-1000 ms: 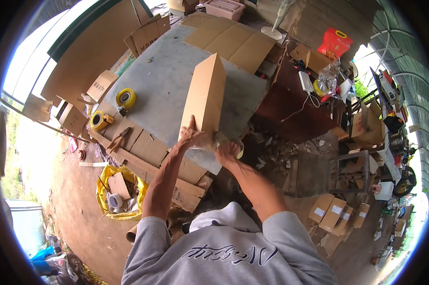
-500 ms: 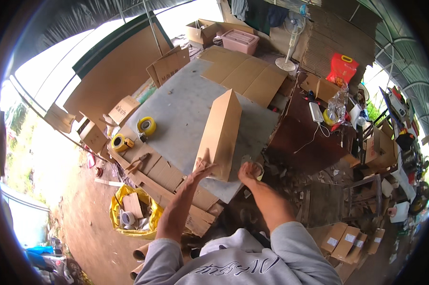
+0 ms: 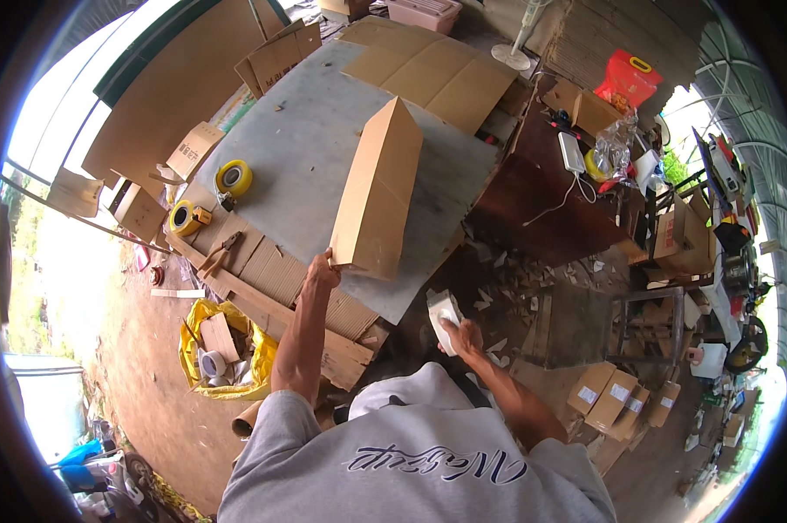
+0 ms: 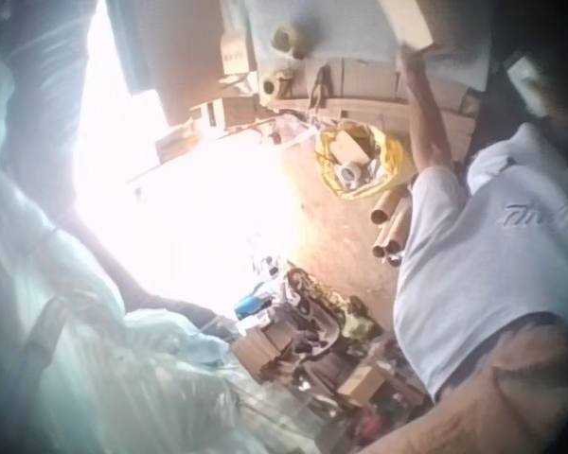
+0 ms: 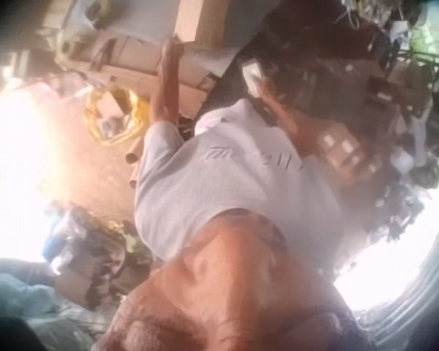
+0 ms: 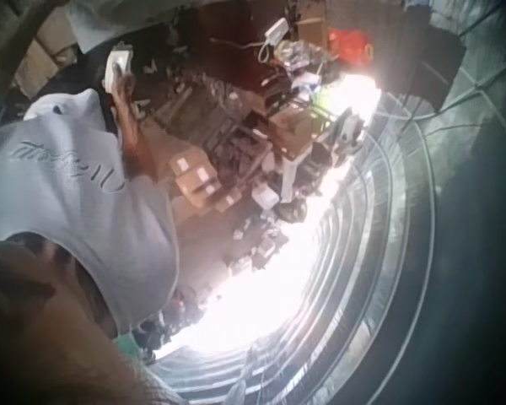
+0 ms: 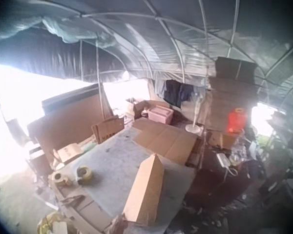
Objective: The person assembles a cardboard box on a workbench. They fold the flaps, secure them with a handheld tape dispenser, and use a utility knife to trim excess cardboard. The box is then inspected and adjusted.
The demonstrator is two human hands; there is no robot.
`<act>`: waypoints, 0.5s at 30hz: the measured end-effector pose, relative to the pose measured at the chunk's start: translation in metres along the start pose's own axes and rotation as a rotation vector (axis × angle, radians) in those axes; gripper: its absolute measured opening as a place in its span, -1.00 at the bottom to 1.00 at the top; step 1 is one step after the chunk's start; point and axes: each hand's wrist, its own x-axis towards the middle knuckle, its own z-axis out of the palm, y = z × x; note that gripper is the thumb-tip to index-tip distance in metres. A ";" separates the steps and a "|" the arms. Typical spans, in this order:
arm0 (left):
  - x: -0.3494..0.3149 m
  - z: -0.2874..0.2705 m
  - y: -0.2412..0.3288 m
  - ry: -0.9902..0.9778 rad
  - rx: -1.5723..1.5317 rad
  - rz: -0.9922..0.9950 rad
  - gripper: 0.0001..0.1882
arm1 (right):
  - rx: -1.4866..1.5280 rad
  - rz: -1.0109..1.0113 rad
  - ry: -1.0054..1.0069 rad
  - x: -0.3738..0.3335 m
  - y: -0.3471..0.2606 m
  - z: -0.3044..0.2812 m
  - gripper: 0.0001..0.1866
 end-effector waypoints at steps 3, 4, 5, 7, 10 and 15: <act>-0.009 0.002 0.006 -0.104 -0.121 0.192 -0.77 | 0.079 0.002 0.010 -0.008 -0.004 0.003 -0.44; -0.012 -0.003 0.013 -0.156 -0.073 0.312 -0.78 | 0.100 -0.005 -0.010 -0.008 -0.011 0.001 -0.43; -0.026 -0.004 0.009 -0.209 -0.006 0.408 -0.79 | 0.125 0.012 -0.013 -0.016 -0.012 -0.001 -0.43; -0.111 0.036 0.000 -0.167 -0.092 0.681 -0.67 | 0.112 0.023 0.028 -0.016 -0.003 -0.011 -0.41; -0.152 0.042 -0.020 -0.169 -0.044 1.065 -0.67 | 0.077 -0.045 0.012 -0.018 -0.011 -0.013 -0.42; -0.162 0.013 -0.083 -0.208 0.117 1.045 -0.57 | 0.109 -0.147 0.009 -0.037 -0.030 -0.015 -0.46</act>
